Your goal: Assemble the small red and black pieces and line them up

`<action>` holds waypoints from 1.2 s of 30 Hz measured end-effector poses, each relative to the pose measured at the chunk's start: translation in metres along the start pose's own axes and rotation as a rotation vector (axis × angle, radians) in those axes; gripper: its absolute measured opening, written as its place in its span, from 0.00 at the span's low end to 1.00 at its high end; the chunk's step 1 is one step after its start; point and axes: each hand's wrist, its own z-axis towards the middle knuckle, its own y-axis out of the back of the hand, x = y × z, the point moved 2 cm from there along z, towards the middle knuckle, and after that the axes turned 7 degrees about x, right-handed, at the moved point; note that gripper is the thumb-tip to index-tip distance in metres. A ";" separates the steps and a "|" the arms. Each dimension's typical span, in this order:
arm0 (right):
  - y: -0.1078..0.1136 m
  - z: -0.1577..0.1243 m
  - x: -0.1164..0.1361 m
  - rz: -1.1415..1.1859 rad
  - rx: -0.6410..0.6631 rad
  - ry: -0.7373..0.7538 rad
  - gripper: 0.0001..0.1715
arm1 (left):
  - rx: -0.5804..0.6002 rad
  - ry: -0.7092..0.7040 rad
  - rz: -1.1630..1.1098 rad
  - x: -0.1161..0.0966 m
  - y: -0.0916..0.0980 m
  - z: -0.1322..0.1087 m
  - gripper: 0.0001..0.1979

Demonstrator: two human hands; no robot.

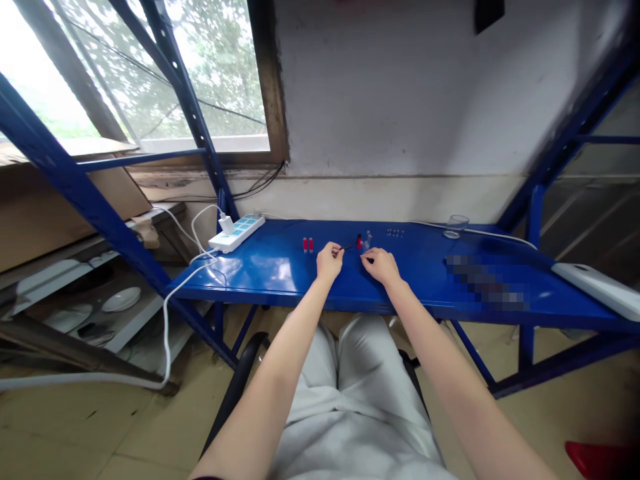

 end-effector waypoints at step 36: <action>-0.004 0.002 0.011 0.008 -0.042 0.199 0.18 | 0.101 -0.327 0.078 -0.013 -0.003 -0.006 0.18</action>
